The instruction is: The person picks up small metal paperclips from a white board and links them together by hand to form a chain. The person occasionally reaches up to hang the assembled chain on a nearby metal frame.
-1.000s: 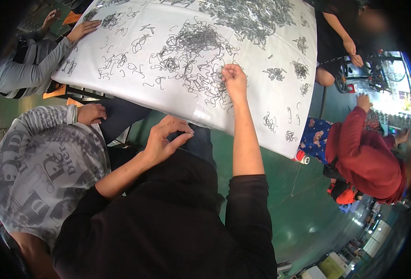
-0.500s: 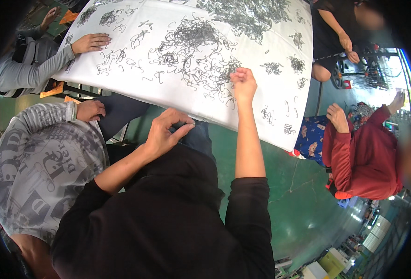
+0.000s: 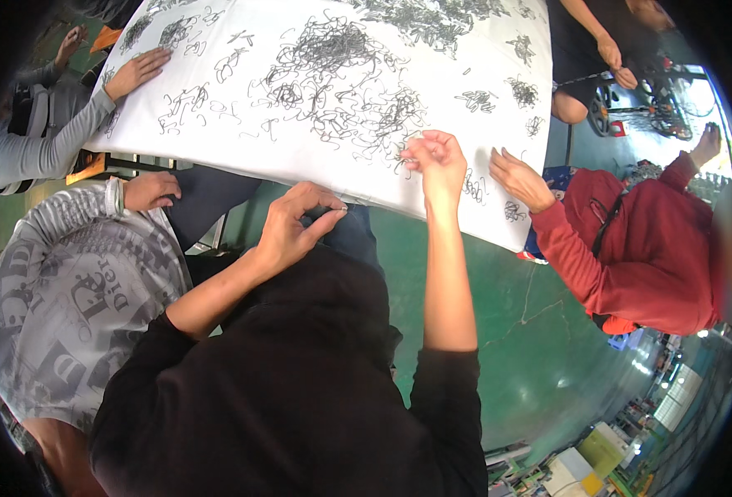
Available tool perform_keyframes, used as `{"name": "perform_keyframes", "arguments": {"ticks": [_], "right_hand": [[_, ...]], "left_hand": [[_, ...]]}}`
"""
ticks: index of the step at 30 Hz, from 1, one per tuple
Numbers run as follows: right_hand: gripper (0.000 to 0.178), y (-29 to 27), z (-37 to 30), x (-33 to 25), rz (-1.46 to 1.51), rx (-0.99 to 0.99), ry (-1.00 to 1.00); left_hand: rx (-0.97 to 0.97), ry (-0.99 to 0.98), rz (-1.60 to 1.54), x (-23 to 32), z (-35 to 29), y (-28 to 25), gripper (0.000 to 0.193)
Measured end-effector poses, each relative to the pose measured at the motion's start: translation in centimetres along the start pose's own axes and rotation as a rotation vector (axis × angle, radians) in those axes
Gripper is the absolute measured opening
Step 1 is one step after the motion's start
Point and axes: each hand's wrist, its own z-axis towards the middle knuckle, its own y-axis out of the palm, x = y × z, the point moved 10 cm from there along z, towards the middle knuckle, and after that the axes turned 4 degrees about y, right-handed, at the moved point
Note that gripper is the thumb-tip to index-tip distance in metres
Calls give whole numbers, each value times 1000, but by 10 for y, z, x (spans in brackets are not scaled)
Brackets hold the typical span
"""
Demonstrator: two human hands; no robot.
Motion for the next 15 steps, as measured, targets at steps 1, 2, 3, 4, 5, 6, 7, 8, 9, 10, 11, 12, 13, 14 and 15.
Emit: {"name": "perform_keyframes", "arguments": {"ticks": [1, 2, 3, 4, 5, 6, 7, 8, 9, 10, 11, 12, 13, 14, 15], "right_hand": [[24, 5, -23, -7, 29, -10, 24], [24, 17, -47, -20, 96, -87, -20], [23, 19, -68, -19, 108, -58, 40], [22, 26, -88, -23, 151, -81, 47], [21, 35, -102, -30, 225, -136, 19], [20, 36, -110, -27, 220, -104, 56], [19, 39, -115, -26, 244, -109, 59], [19, 40, -117, -23, 263, -98, 79], [19, 40, -118, -20, 258, -78, 86], [19, 41, -117, -19, 270, -79, 71], [19, 41, -115, -16, 275, -63, 70], [19, 37, -114, -11, 261, -20, 101], [19, 39, -113, -13, 286, -40, 64], [19, 38, -113, -12, 291, -33, 61], [19, 35, -112, -9, 289, -8, 76]], "left_hand": [[-4, 4, 6, 0, 1, 0, 11], [-8, 14, 16, 1, 2, 0, 11], [-8, 20, 19, 1, 2, 0, 11], [-8, 33, 26, 3, 3, 0, 11], [-7, 53, 35, 5, 4, 0, 11], [-12, 46, 37, 5, 5, 1, 12], [-12, 45, 42, 5, 6, 1, 12], [-11, 48, 50, 5, 7, 1, 13], [-18, 40, 56, 5, 8, 2, 13], [-25, 36, 63, 4, 8, 3, 14], [-33, 34, 76, 4, 9, 4, 14], [-31, 44, 75, 4, 10, 4, 14], [-29, 53, 80, 5, 11, 4, 14], [-29, 62, 89, 5, 12, 4, 14], [-27, 53, 84, 3, 12, 4, 15]]}}
